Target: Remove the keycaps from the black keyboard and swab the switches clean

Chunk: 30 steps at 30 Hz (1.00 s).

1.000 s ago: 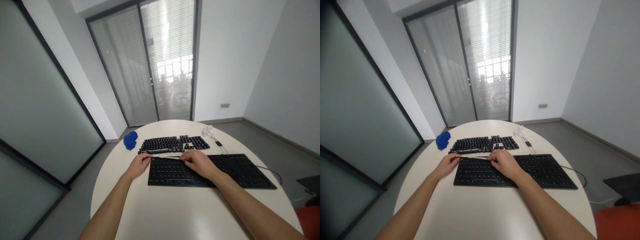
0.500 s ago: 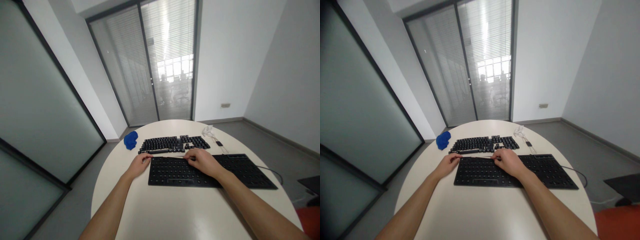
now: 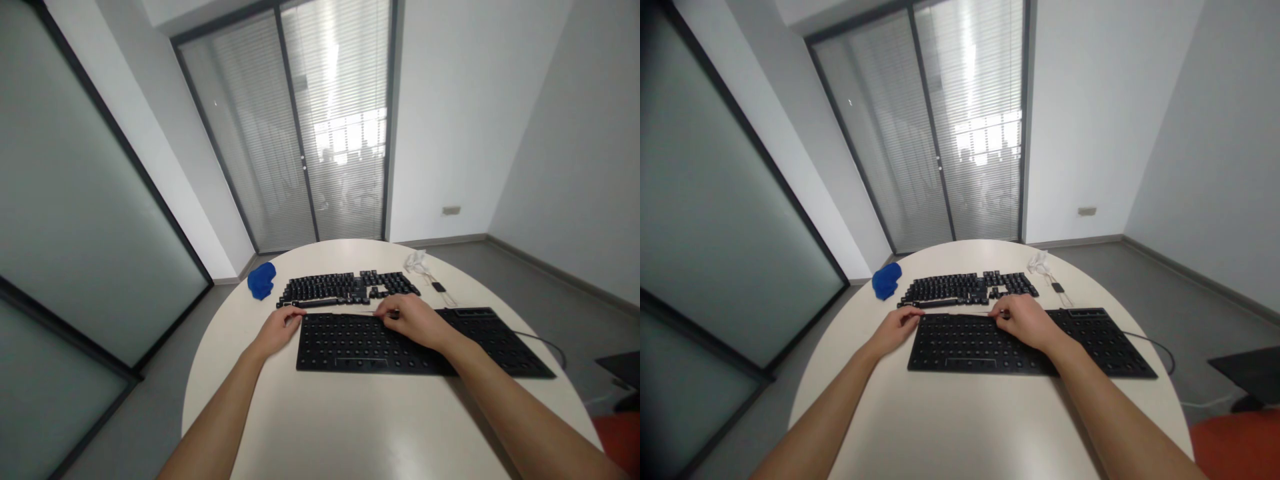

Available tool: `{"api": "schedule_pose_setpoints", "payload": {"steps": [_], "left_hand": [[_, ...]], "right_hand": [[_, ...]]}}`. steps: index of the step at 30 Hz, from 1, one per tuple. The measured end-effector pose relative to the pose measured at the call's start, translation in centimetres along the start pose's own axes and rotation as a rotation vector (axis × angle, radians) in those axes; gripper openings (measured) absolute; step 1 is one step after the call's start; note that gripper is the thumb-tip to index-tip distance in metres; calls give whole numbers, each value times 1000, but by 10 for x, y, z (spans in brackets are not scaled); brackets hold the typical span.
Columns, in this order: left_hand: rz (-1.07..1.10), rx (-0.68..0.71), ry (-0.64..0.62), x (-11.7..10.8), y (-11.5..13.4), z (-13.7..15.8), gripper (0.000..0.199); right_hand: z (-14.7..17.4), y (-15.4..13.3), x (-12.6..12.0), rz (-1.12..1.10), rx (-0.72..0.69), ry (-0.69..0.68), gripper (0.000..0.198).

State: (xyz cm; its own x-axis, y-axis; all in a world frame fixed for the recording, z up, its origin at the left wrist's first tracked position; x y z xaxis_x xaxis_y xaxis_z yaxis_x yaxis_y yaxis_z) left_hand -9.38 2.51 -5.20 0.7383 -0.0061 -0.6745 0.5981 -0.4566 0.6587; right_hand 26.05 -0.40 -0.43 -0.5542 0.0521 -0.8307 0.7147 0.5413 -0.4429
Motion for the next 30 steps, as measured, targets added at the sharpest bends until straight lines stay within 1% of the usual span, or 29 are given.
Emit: {"api": "schedule_pose_setpoints", "payload": {"steps": [10, 30], "left_hand": [[-3, -10, -4, 1, -3, 0, 26], [-10, -12, 5, 1, -5, 1, 24]], "right_hand": [[0, 14, -1, -31, 12, -17, 24], [3, 27, -7, -43, 80, -46, 23]]}}
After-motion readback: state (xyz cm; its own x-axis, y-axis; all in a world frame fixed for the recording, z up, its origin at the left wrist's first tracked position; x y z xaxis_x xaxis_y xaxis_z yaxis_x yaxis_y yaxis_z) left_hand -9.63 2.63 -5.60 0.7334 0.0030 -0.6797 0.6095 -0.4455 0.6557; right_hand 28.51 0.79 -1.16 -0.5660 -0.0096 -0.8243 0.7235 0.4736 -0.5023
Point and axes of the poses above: each hand's wrist, its own z-axis away from the middle knuckle, its own x-axis out of the palm, y = z × x, the point moved 1 cm from there along -z, towards the middle knuckle, and after that the axes turned 1 degree about -x, right-handed, at the moved point
